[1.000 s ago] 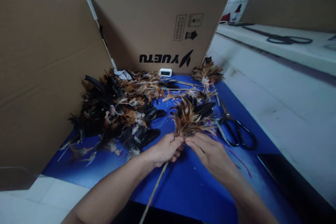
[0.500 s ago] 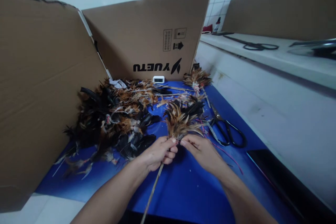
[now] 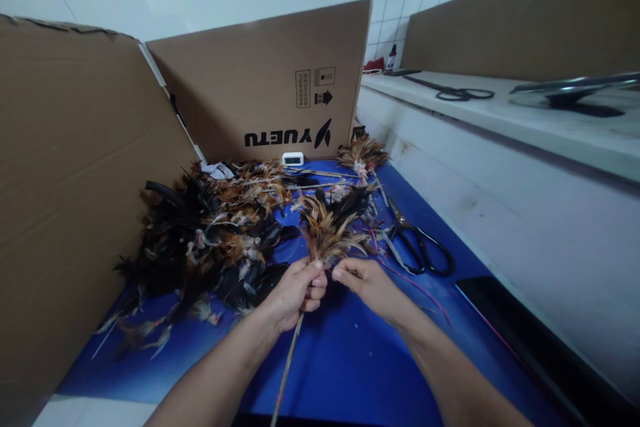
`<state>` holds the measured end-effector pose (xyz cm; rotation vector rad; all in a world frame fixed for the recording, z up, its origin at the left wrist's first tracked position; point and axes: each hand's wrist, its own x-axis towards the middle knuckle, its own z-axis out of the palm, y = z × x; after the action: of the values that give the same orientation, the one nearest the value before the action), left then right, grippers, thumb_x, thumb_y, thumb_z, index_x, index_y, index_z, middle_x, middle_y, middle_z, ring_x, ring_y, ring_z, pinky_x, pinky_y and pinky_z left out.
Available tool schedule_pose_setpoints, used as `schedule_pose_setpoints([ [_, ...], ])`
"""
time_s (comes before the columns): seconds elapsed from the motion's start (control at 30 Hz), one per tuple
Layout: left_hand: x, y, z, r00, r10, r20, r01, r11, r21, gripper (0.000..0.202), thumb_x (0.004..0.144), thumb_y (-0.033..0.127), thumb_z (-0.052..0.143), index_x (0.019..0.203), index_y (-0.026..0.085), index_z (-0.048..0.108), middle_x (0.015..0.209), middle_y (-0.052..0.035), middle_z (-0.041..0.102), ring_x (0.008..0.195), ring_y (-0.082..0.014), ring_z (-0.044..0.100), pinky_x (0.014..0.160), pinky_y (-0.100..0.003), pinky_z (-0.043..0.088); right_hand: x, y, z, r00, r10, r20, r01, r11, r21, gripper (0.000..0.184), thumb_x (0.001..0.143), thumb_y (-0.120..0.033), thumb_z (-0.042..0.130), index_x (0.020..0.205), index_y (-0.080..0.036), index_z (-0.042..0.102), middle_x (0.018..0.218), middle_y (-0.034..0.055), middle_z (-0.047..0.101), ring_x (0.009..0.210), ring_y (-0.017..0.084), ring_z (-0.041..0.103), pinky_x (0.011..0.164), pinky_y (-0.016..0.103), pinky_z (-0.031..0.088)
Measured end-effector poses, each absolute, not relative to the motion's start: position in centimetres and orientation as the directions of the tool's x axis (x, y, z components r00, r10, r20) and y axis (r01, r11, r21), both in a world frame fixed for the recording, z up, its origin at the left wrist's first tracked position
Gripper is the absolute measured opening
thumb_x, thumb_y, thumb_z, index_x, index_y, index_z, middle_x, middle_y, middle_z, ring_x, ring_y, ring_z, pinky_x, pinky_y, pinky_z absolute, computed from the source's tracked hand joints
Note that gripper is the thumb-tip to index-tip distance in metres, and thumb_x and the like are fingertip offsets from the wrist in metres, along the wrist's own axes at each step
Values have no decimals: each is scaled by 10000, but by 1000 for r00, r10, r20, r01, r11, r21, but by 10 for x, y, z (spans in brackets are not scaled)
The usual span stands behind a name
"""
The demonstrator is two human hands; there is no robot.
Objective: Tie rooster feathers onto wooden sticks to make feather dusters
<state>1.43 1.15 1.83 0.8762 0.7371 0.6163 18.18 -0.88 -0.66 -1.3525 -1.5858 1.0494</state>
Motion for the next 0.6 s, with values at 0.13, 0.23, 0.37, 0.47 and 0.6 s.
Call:
schedule_pose_setpoints([
  [0.13,13,12,17,623,731,-278,-215,502,838,353,782,443,579,778,186,336,629,78,302,428,-1,149,357,-136,50,180,-7,-10,-111,991,76,351,111,-930,275,811,-356,488,605,-174,488,571,-52,384,571,101,351,548,237,281],
  [0.23,13,13,16,636,724,-269,-228,509,830,347,788,445,572,790,188,338,631,78,293,429,-3,149,355,-137,50,179,-6,-13,-83,991,103,404,128,-906,279,823,-354,468,606,-178,474,573,-50,383,576,104,354,542,236,282],
  [0.37,12,12,14,660,705,-258,-231,518,824,340,788,444,577,814,189,354,627,82,282,427,-4,139,356,-134,53,174,-7,-16,-21,986,164,490,153,-858,289,825,-327,457,574,-185,431,548,-53,354,541,100,324,505,236,259],
  [0.47,12,12,14,686,683,-249,-225,525,821,332,786,441,582,844,185,379,622,82,274,425,-5,132,353,-129,62,170,-8,-18,10,977,215,526,177,-832,249,813,-264,448,576,-187,443,540,-48,382,530,102,341,499,238,266],
  [0.6,11,14,14,696,679,-233,-245,530,812,327,791,440,577,857,170,405,621,79,261,428,-6,126,347,-126,66,168,-7,-20,12,971,240,498,203,-843,229,832,-290,445,632,-190,495,560,-43,423,543,110,373,514,240,297],
])
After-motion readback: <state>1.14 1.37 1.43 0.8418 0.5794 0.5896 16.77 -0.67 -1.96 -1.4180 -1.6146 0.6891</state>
